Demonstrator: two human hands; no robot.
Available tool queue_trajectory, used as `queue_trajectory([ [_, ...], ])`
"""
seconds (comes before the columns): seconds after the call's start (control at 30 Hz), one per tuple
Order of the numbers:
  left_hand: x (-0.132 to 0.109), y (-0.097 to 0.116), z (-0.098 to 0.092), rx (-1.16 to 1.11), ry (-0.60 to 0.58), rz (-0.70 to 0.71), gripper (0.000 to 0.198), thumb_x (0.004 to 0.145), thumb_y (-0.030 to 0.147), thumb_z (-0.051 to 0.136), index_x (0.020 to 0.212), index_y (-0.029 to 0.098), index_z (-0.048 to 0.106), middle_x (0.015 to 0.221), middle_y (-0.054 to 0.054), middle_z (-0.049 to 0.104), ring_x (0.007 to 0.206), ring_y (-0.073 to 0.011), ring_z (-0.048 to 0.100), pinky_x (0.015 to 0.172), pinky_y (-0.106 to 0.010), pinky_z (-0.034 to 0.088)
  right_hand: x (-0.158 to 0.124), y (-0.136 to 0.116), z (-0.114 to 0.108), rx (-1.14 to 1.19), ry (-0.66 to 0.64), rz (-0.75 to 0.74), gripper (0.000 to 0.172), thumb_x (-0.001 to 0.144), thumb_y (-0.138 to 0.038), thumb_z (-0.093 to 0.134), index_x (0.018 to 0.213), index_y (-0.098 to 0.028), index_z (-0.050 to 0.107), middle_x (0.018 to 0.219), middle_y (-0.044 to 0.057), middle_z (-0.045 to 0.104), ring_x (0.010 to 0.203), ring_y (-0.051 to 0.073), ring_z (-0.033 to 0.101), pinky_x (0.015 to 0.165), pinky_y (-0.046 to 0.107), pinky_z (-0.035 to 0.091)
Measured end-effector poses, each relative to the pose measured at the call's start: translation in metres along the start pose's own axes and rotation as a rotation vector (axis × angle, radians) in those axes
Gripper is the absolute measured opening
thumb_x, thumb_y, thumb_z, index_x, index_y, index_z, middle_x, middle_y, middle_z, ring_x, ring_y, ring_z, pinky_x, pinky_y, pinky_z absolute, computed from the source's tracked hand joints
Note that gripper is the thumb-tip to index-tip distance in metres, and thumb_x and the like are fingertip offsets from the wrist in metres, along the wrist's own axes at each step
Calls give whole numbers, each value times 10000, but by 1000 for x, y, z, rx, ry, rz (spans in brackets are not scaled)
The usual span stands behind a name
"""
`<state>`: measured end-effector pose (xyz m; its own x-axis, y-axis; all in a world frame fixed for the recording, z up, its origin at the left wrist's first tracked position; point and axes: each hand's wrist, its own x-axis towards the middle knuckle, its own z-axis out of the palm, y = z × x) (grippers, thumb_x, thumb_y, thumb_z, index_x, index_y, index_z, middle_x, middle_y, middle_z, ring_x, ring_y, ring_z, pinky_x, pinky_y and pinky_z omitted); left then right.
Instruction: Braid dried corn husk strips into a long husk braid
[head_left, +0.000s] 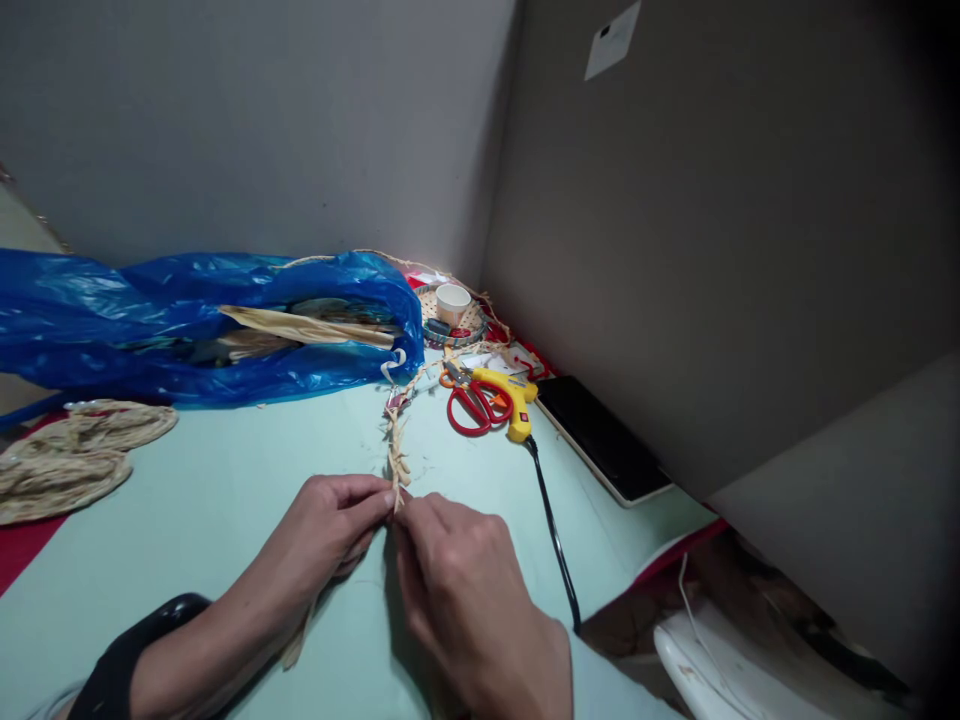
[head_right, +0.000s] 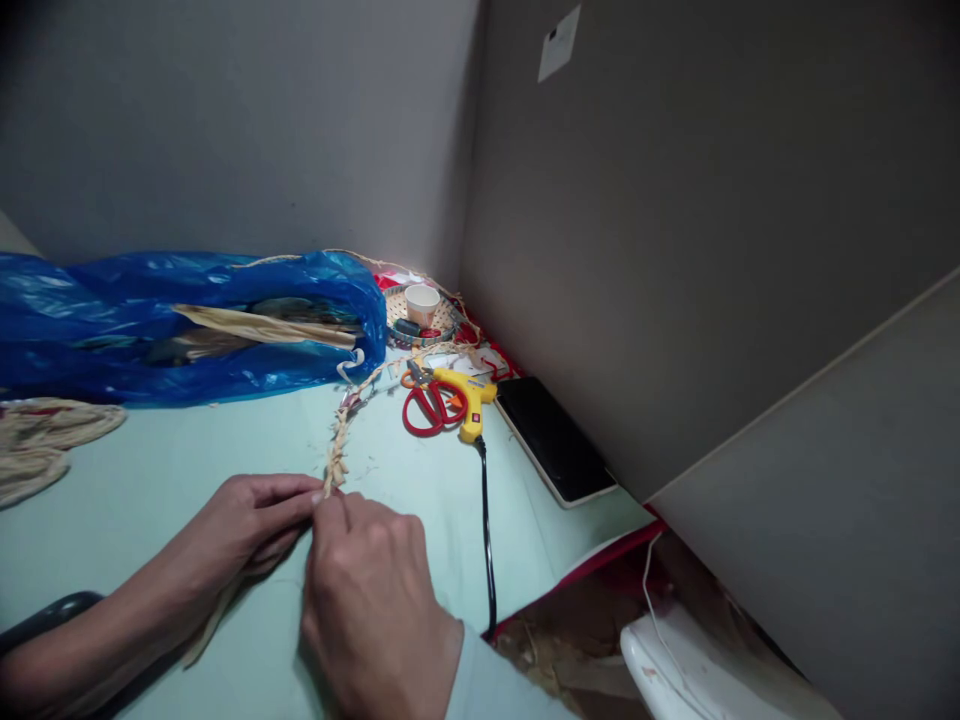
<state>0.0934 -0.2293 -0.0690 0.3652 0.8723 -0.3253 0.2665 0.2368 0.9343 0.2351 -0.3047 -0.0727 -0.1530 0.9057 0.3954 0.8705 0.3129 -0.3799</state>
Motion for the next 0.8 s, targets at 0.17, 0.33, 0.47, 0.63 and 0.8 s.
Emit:
queue_trajectory([
  [0.17,-4,1,-3,-132,-20,-44,366,730,500,737,803,144,696,461,110,332,436,-61,208,440,-210,104,-6,-8,9,-199,28,-196,298,843,-2,564,1113,-76,666,893,105,712,722,250,636,590,363,409],
  [0.33,-8,5,-3,-175,-10,-107,361,675,475,791,745,141,675,484,96,393,431,-37,194,435,-192,96,14,8,-26,158,-104,12,221,999,-281,519,991,-178,715,944,93,718,871,248,631,806,380,435],
  [0.47,-7,6,-3,-179,-67,-58,331,723,469,759,778,150,687,429,129,311,431,-50,145,425,-192,102,35,20,-34,435,-260,186,181,988,-302,541,953,-171,660,836,59,691,738,180,585,659,293,381],
  [0.63,-4,4,-6,-43,-64,-4,279,734,441,726,720,166,677,422,101,371,420,-69,221,432,-200,143,47,22,-18,590,-358,208,178,966,-181,494,808,-179,576,764,11,629,702,144,519,636,265,326],
  [0.8,-10,9,-8,267,29,188,257,814,375,635,667,178,708,636,3,661,606,-148,523,587,-237,363,43,21,-12,571,-294,182,276,974,-168,469,719,-174,575,695,-6,600,674,127,484,646,266,306],
])
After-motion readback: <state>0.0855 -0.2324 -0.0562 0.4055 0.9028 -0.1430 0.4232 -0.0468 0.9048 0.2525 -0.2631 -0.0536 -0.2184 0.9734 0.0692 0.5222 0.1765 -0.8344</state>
